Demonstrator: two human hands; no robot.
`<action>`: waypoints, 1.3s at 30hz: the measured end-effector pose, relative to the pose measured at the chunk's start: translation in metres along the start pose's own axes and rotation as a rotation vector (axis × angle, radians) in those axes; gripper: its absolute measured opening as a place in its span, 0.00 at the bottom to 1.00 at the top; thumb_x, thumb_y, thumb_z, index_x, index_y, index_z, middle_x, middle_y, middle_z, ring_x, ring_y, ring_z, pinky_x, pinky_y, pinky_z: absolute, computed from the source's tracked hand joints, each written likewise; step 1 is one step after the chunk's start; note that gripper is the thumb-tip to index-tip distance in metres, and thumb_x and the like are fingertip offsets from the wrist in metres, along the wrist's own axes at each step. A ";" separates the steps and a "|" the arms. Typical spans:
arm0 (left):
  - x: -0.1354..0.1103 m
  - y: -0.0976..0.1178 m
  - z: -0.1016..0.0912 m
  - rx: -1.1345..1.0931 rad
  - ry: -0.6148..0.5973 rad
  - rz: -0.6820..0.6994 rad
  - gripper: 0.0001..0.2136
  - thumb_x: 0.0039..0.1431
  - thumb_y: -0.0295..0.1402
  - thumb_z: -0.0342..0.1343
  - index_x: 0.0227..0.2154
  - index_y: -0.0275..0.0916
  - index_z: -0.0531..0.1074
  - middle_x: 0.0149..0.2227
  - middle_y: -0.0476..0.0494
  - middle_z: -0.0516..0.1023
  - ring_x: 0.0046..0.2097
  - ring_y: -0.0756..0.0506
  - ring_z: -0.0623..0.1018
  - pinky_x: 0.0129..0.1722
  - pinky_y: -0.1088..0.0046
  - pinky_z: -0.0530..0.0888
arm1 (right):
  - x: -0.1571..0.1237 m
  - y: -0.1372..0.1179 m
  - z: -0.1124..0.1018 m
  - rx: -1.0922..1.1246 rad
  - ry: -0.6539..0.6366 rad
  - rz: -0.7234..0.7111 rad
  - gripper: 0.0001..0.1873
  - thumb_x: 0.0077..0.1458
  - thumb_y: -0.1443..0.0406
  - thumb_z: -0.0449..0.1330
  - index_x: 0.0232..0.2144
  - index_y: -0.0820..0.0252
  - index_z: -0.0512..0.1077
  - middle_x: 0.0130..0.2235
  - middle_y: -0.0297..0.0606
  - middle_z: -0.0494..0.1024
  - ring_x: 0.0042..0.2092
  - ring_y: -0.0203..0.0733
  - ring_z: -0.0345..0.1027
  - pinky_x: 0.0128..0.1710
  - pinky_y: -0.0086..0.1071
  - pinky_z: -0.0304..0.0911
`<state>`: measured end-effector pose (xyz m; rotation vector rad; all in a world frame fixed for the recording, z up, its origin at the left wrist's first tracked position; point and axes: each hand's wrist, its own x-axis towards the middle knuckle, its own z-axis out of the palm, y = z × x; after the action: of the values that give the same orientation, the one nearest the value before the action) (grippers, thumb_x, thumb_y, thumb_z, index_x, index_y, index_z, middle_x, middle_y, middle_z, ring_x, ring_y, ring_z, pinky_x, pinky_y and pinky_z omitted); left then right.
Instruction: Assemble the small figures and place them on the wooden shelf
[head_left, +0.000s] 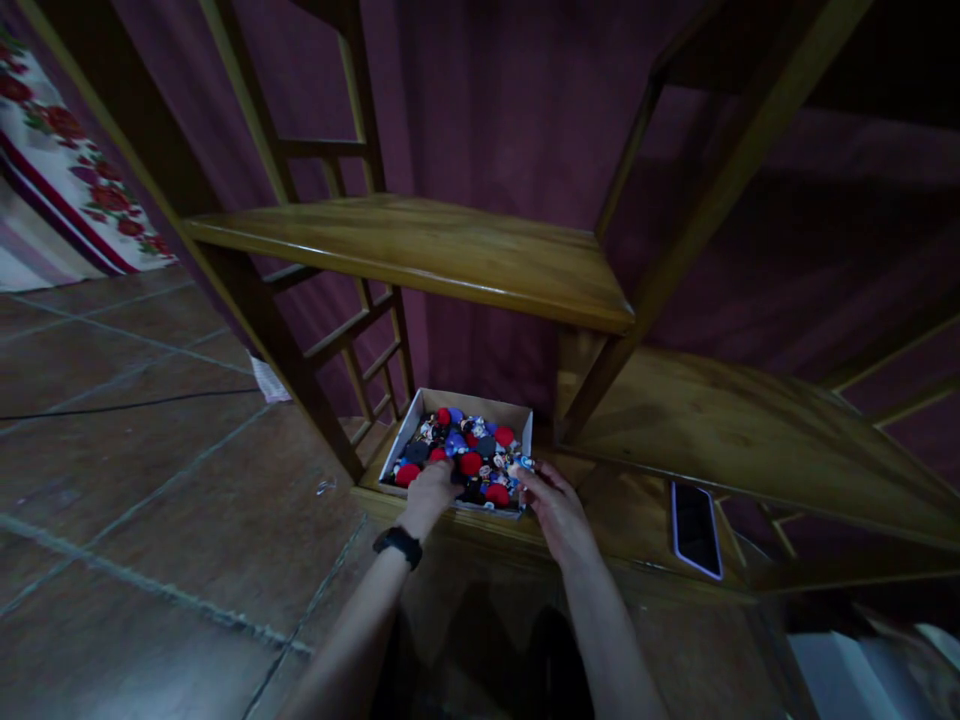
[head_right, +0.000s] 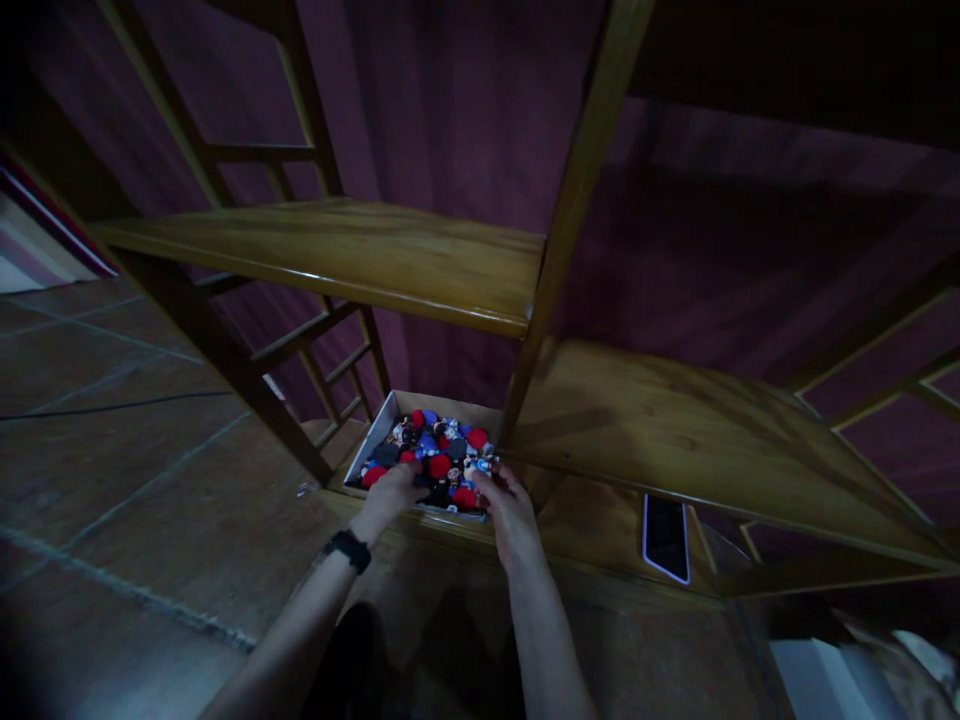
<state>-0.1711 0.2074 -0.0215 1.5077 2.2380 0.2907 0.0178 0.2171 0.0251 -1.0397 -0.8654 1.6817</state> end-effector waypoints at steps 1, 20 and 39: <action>-0.001 0.002 0.006 0.033 0.021 0.001 0.18 0.46 0.32 0.55 0.43 0.38 0.66 0.42 0.38 0.72 0.46 0.42 0.71 0.41 0.71 0.66 | 0.000 0.000 0.000 -0.003 0.003 -0.007 0.16 0.36 0.61 0.66 0.31 0.60 0.72 0.30 0.33 0.73 0.28 0.32 0.62 0.26 0.25 0.57; -0.018 0.047 -0.011 -1.484 -0.122 -0.121 0.11 0.39 0.31 0.62 0.29 0.34 0.70 0.28 0.44 0.76 0.29 0.47 0.76 0.30 0.70 0.74 | 0.003 0.011 0.005 -0.138 -0.024 -0.094 0.17 0.42 0.56 0.60 0.36 0.56 0.68 0.34 0.33 0.74 0.30 0.36 0.68 0.28 0.30 0.67; -0.033 0.051 -0.006 -1.765 -0.183 -0.088 0.11 0.38 0.33 0.64 0.24 0.31 0.72 0.22 0.45 0.75 0.26 0.49 0.75 0.34 0.68 0.75 | 0.021 0.025 0.005 -0.486 0.022 -0.315 0.18 0.44 0.56 0.58 0.38 0.57 0.69 0.35 0.35 0.75 0.34 0.39 0.68 0.31 0.30 0.64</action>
<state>-0.1208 0.1970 0.0113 0.3590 0.9924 1.4612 0.0003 0.2285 -0.0006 -1.1625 -1.3881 1.2190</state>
